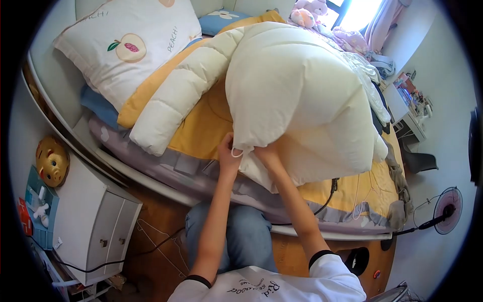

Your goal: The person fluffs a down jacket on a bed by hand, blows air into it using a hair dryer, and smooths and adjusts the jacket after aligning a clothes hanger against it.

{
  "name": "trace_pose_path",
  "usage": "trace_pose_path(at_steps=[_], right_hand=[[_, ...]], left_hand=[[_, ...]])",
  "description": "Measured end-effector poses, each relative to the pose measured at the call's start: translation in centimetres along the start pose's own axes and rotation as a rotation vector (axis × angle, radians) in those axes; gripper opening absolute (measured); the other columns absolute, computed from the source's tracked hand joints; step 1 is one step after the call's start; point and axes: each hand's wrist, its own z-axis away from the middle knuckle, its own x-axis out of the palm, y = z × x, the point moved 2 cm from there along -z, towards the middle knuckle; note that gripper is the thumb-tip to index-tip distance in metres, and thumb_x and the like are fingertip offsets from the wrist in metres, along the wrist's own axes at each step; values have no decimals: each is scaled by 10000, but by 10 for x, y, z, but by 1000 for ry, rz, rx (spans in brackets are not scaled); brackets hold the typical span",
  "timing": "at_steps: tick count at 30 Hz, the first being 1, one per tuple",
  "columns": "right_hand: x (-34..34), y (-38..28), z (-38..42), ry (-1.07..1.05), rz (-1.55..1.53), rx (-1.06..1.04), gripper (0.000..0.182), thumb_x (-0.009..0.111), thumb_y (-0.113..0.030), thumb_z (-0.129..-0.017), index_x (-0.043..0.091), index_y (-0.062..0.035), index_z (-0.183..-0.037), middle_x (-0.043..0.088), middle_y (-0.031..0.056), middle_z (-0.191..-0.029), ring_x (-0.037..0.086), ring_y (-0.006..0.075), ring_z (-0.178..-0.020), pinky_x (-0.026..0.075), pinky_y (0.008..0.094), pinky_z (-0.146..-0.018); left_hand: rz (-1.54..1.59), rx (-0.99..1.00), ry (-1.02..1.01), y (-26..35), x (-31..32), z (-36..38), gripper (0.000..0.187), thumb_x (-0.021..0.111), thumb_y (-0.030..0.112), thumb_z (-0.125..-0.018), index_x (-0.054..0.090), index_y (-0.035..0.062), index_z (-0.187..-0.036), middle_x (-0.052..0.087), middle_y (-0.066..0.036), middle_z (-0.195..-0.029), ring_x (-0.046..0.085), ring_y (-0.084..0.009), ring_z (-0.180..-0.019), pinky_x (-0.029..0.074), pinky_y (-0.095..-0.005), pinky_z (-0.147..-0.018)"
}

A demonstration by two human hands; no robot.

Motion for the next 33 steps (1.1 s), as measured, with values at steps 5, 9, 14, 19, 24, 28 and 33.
trace_pose_path(at_steps=[5,9,14,19,24,28,33], right_hand=[[-42,51,0,332,177,83,550,607,-261,-743,411,-2,-1186,434,159,-1207,406,240,-1127,317,328,-934],[-73,0,-11,179,-84,354,621,606,-292,-735,380,23,-1220,433,143,-1227,391,248,-1147,314,293,-937],[-66,-25,8,-203,281,406,584,572,-327,-746,416,-9,-1211,432,132,-1248,369,245,-1173,299,296,-957],[-30,27,8,-176,446,231,637,609,-307,-724,377,-7,-1235,366,182,-1287,314,271,-1215,226,321,-1004],[-18,-6,13,-83,310,49,498,559,-273,-767,437,-29,-1183,432,158,-1229,356,284,-1174,251,321,-985],[-24,6,13,35,447,-48,472,569,-227,-766,437,-24,-1172,460,160,-1195,395,283,-1136,301,338,-946],[-63,-5,-12,-94,444,108,408,567,-218,-760,497,-18,-1109,510,161,-1134,439,283,-1096,320,353,-928]], left_hand=[[431,-156,145,-32,-17,-16,101,569,46,-779,552,20,-876,568,-6,-825,513,-78,-766,405,-211,-683],[762,-170,44,-18,-31,-17,174,477,150,-859,555,21,-944,577,-41,-895,517,-103,-856,397,-229,-753],[487,-335,80,-56,-22,-5,329,406,232,-890,485,0,-1110,543,-57,-1050,500,-132,-960,345,-275,-889],[409,-411,-182,-69,-18,-1,310,456,153,-858,443,20,-1138,500,-54,-1072,479,-153,-962,388,-284,-829],[265,-140,-81,-71,-10,-2,277,476,133,-849,460,11,-1097,506,-45,-1040,480,-125,-926,404,-259,-776],[92,172,-71,-107,-1,-9,262,484,128,-845,471,2,-1074,514,-37,-1021,482,-104,-900,406,-244,-755],[118,-213,-96,-27,-9,-11,233,479,144,-851,509,-11,-1023,544,-38,-955,509,-116,-850,419,-258,-752]])
